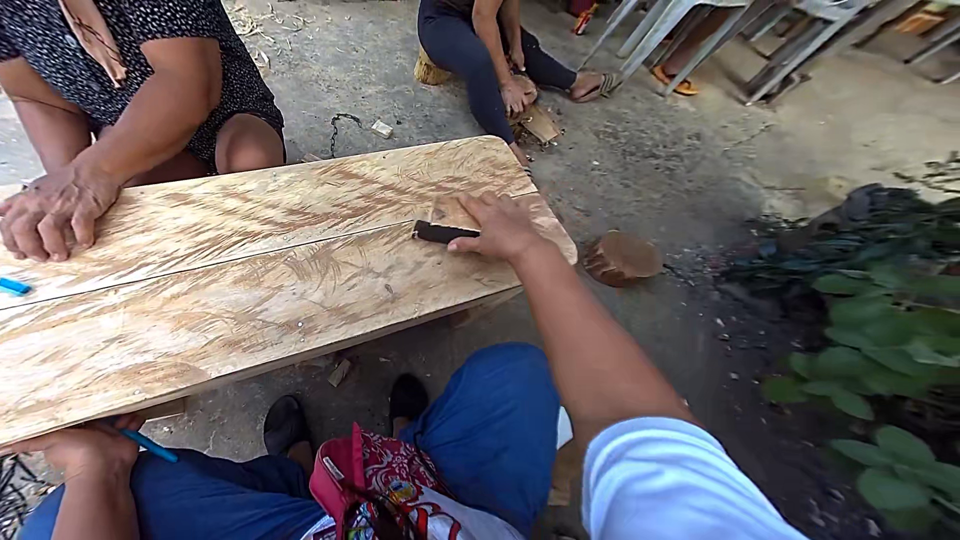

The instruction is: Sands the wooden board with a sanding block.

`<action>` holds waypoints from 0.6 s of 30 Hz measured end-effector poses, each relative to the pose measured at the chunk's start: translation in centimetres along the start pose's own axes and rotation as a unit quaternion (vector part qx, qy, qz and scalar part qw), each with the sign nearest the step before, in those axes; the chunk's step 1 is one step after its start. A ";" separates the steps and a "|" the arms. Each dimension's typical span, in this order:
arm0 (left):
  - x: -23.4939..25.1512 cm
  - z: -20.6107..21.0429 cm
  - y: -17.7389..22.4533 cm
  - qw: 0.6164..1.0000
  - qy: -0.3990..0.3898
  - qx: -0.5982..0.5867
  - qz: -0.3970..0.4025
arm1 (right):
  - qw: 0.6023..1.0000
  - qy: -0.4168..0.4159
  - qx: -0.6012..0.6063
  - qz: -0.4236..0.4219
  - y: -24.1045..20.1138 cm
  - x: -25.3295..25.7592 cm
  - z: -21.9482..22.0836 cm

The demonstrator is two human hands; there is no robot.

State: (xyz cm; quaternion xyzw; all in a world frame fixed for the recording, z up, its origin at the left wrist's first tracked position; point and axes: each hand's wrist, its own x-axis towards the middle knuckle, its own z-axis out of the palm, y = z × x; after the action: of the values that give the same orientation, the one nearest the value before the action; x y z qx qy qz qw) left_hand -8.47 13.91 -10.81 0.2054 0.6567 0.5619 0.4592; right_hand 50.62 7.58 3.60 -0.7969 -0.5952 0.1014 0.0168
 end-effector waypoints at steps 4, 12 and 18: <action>0.1 0.0 0.1 1.000 0.017 0.002 0.006 | 0.981 0.010 0.025 -0.193 -13.6 -4.0 2.6; 0.4 -0.3 0.1 1.000 -0.004 -0.009 -0.003 | 0.992 0.046 0.017 -0.119 -1.4 -7.5 2.2; -1.3 0.3 1.1 1.000 -0.024 0.000 -0.005 | 0.988 0.019 0.005 0.154 12.6 -9.6 -0.3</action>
State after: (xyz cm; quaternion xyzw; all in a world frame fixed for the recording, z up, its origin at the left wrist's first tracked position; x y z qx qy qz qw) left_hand -7.85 13.33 -9.32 0.2156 0.6465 0.5546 0.4774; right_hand 59.95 -5.24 3.36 -0.8806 -0.4648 0.0907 0.0164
